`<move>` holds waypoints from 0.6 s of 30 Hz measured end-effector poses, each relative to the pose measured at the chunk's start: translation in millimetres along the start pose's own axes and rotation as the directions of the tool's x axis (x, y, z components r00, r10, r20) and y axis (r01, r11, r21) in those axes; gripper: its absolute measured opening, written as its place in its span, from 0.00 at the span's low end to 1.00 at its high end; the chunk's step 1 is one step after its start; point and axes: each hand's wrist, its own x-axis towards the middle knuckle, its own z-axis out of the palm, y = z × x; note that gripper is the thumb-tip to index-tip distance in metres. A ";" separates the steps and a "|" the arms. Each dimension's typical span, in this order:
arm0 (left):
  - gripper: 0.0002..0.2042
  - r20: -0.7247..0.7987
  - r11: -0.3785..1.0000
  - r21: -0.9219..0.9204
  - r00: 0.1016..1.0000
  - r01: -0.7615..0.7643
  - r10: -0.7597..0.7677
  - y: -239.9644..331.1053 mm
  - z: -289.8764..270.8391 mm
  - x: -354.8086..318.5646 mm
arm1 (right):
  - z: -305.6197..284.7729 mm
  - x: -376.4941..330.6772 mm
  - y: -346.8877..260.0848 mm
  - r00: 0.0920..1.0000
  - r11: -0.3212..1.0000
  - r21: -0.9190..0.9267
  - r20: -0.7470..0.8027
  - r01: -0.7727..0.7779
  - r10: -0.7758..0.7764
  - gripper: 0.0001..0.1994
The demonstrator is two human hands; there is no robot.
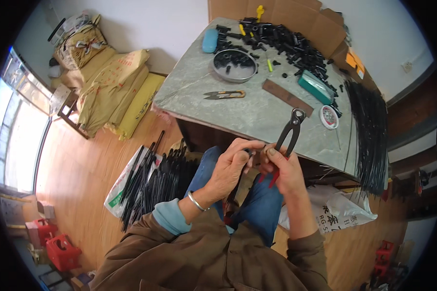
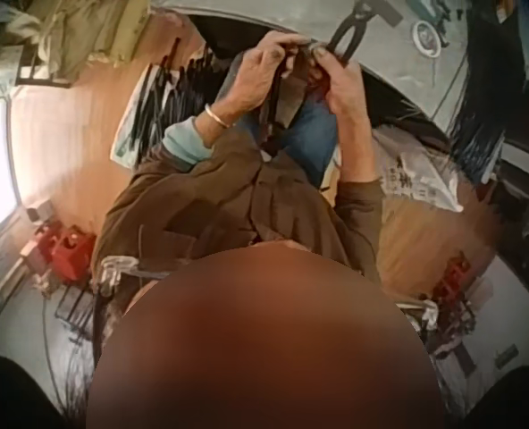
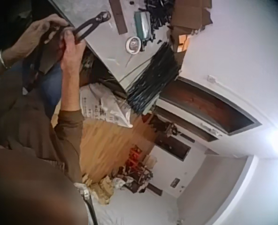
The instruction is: Assembling small plastic clips onto thin rods at a manufacturing workstation.
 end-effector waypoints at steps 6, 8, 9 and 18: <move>0.27 -0.139 0.997 0.072 0.990 -0.017 0.027 2.9 -6.4 -9.9 | 35.5 7.8 23.2 0.996 0.995 0.055 -0.047 0.082 -0.080 0.08; 0.26 -0.179 0.997 0.076 0.983 -0.023 0.036 2.4 -9.9 -13.9 | 39.6 10.0 25.0 0.996 0.996 0.016 -0.025 0.084 -0.083 0.08; 0.26 -0.216 0.997 0.078 0.976 0.005 0.012 0.6 -12.1 -16.3 | 39.6 11.7 28.3 0.994 0.996 -0.016 -0.073 0.082 -0.083 0.08; 0.25 -0.288 0.998 0.039 0.957 0.043 -0.030 8.7 -17.1 -15.9 | 55.6 16.9 29.4 0.995 0.985 -0.155 -0.060 0.076 -0.086 0.08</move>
